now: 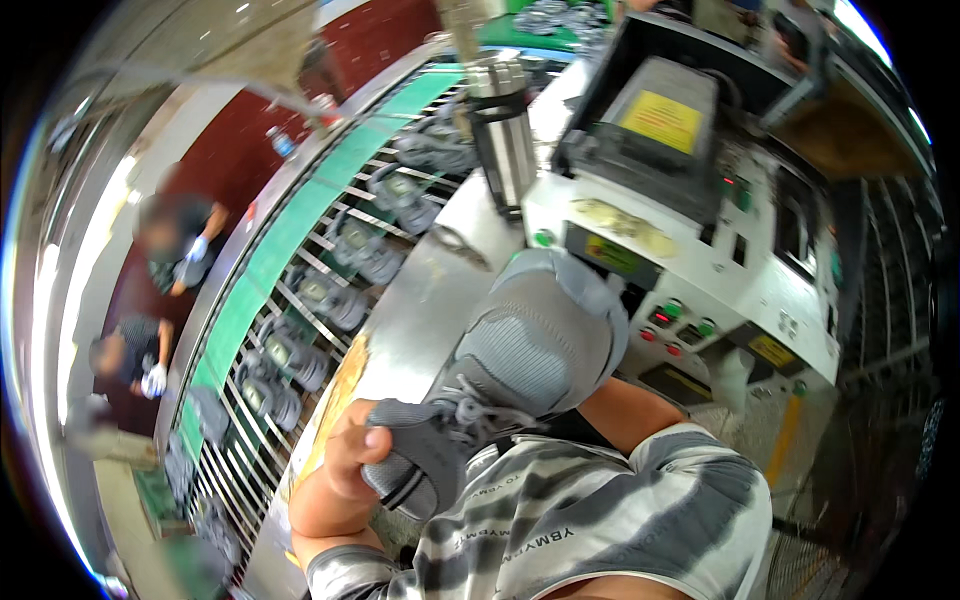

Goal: The person picks up shoes from a conveyor belt, places them into a pressing machine one at a time, operates the machine with buttons, and returns the processed shoes to the belt.

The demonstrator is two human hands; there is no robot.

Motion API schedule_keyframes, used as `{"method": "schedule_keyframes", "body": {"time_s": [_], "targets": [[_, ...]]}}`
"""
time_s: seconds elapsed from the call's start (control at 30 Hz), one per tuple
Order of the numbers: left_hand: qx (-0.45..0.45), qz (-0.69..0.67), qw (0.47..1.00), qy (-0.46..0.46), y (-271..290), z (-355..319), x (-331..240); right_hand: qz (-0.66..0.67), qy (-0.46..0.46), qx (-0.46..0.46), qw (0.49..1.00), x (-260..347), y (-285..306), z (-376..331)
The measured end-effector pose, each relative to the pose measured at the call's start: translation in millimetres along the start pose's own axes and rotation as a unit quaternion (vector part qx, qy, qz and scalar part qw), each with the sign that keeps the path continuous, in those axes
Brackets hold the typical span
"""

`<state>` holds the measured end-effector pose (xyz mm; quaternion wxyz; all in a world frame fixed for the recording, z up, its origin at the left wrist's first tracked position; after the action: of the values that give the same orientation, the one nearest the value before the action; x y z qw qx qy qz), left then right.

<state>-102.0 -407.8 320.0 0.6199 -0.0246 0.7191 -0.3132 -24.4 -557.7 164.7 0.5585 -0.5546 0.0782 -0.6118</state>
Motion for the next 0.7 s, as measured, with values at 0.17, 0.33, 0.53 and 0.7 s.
{"method": "schedule_keyframes", "body": {"time_s": [0.17, 0.33, 0.53, 0.7], "targets": [[0.180, 0.007, 0.960, 0.213, -70.7, 94.3, 79.2, 0.027, 0.110, -0.134, 0.984, 109.6, 13.3, -104.9], [0.252, -0.125, 0.909, 0.307, -143.5, 138.7, 193.6, -0.021, 0.203, -0.428, 0.881, 141.8, 85.8, -239.8], [0.316, 0.165, 0.919, 0.167, -112.3, 176.5, 302.2, -0.125, 0.362, -0.426, 0.819, 271.1, 64.2, -322.3], [0.169, 0.507, 0.845, -0.025, -1.4, 201.1, 390.1, -0.430, 0.310, -0.581, 0.617, 427.7, 85.8, -373.4]]}}
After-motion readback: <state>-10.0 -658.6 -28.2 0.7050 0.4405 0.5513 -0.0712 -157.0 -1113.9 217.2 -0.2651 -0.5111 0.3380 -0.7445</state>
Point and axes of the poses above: each hand's wrist, its own z-axis towards the middle knuckle, its own y-axis out of the back of the hand, x = y × z, the point moved 6 cm from there along z, towards the middle knuckle, and after that the axes turned 4 degrees about -z, right-handed, at the moved point
